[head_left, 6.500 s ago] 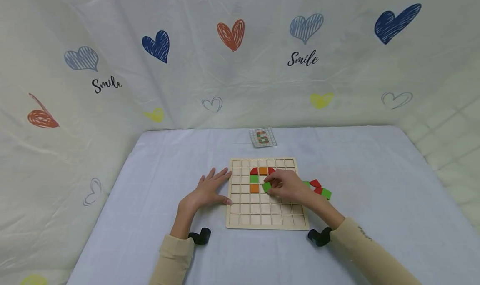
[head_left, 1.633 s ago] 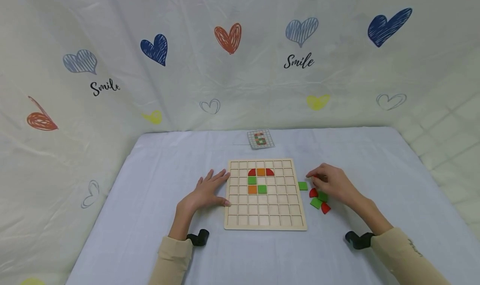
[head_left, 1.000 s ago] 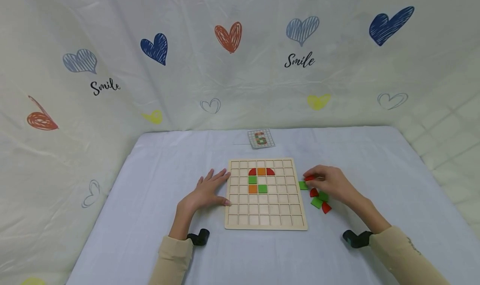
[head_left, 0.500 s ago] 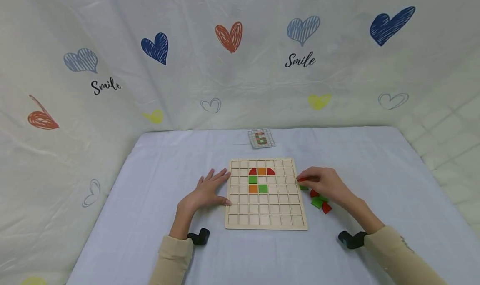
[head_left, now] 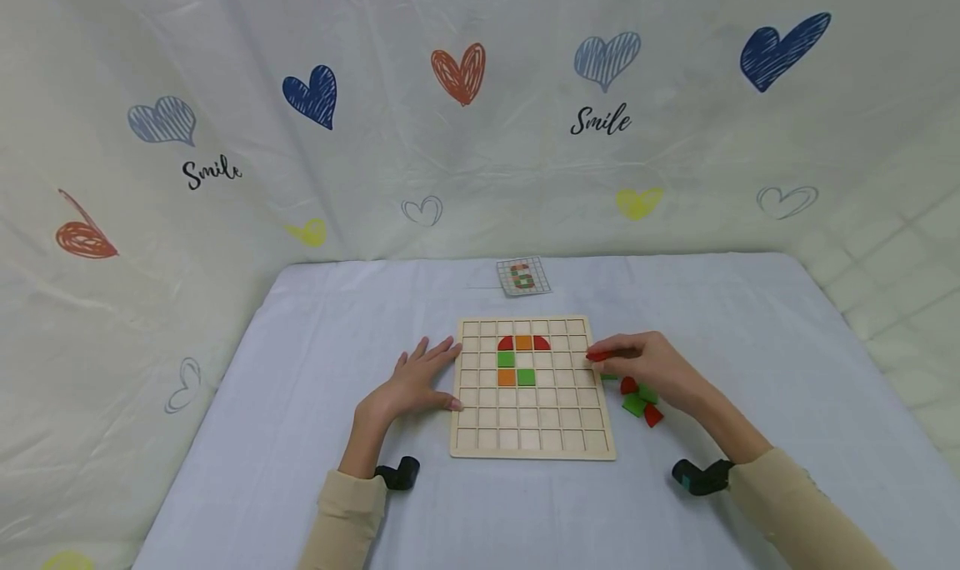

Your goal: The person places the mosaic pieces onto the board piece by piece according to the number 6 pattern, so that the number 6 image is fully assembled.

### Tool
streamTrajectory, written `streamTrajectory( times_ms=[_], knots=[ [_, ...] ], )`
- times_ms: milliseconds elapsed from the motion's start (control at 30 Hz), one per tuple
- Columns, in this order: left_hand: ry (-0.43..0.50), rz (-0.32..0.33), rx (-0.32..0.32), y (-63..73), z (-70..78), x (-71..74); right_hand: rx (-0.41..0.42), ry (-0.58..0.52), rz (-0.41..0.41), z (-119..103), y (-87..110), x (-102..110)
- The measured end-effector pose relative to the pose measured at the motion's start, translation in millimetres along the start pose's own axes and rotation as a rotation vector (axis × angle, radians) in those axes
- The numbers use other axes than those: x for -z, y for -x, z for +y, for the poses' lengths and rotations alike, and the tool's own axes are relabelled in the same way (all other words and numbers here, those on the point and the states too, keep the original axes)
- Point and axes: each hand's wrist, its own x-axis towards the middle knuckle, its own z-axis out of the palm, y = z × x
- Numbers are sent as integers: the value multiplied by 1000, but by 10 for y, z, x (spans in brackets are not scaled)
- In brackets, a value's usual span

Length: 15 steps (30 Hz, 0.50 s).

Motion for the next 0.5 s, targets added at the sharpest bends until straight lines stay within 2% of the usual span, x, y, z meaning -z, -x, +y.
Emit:
streamTrajectory(
  times_ms=[267, 500],
  knots=[
    [-10, -4, 1, -1, 3, 8, 2, -21, 16, 24, -4, -1],
    [-10, -8, 1, 1, 8, 11, 63, 58, 46, -27, -24, -113]
  ],
)
